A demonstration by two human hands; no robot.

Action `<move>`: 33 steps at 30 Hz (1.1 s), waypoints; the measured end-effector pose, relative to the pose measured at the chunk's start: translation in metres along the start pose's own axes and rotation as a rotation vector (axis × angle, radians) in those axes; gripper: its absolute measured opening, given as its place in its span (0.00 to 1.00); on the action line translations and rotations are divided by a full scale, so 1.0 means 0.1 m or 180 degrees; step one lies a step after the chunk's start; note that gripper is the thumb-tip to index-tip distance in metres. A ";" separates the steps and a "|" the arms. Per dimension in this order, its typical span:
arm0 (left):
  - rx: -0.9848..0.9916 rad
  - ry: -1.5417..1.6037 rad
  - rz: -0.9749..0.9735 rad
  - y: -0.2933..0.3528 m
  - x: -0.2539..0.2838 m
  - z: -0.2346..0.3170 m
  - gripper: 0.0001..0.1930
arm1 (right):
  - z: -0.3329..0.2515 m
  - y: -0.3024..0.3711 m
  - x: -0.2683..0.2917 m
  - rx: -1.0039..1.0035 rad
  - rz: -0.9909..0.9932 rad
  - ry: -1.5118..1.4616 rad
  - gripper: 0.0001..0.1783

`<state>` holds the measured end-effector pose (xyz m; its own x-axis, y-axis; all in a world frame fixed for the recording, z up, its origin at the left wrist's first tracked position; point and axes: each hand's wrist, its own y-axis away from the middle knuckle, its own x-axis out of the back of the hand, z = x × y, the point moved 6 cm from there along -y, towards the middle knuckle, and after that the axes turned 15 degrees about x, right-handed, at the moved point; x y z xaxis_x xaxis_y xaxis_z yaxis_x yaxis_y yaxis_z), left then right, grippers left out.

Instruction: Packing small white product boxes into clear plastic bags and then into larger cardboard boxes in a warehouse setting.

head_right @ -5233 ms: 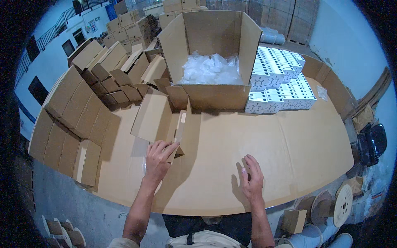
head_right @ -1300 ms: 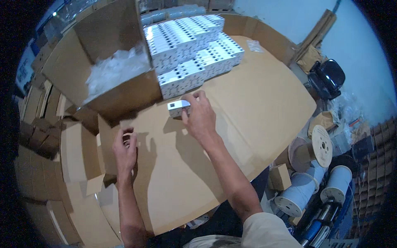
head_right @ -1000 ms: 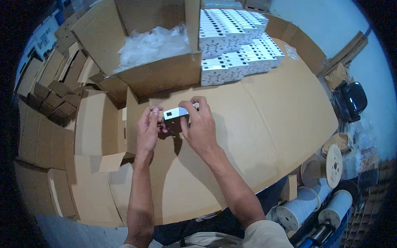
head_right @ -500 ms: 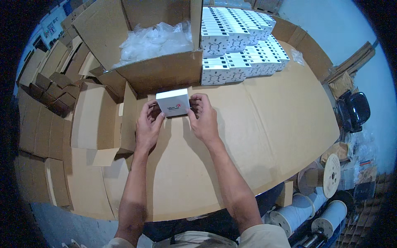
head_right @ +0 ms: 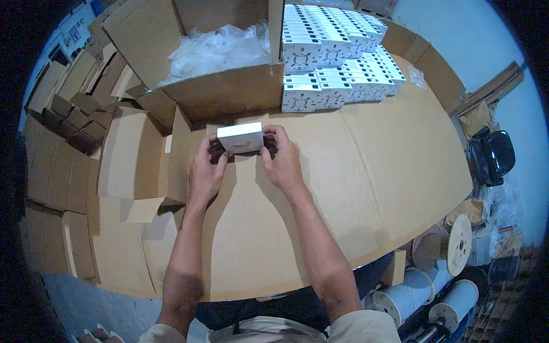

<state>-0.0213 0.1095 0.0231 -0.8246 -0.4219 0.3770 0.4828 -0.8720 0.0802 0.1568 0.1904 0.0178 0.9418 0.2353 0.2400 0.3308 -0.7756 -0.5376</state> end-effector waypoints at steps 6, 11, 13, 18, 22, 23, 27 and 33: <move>-0.0670 0.0298 0.0747 0.17 0.18 0.26 0.22 | 0.06 -0.01 0.03 0.0158 0.0441 -0.0341 0.26; -0.1570 -0.0005 0.1339 0.33 0.31 0.86 0.17 | 0.15 0.02 0.11 0.0031 0.0972 -0.0219 0.26; -0.1571 0.0216 0.1471 0.14 0.30 1.15 0.12 | 0.21 0.05 0.14 0.0032 0.0971 -0.0181 0.25; -0.1155 0.0186 0.1375 -0.80 0.40 1.80 0.08 | 0.20 0.05 0.17 -0.0078 0.1072 -0.0084 0.21; -0.1185 -0.0299 0.0912 -1.69 0.27 2.03 0.09 | 0.26 0.07 0.13 -0.0154 0.1074 -0.0157 0.19; -0.1210 -0.0724 0.0785 -1.91 0.16 2.06 0.12 | 0.26 0.07 0.14 -0.0102 0.1093 -0.0164 0.19; -0.1704 -0.2586 0.0804 -2.40 -0.08 2.08 0.22 | 0.25 0.07 0.12 -0.0151 0.1072 -0.0019 0.17; -0.1383 -0.2873 -0.0344 -2.67 -0.26 1.99 0.21 | 0.24 0.08 0.13 -0.0307 0.1057 -0.0096 0.16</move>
<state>-0.0702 0.4027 0.1758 -0.2388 -0.1465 0.9599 0.1210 -0.9853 -0.1203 0.1735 0.2017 -0.0029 0.9989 -0.0230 0.0399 0.0002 -0.8642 -0.5031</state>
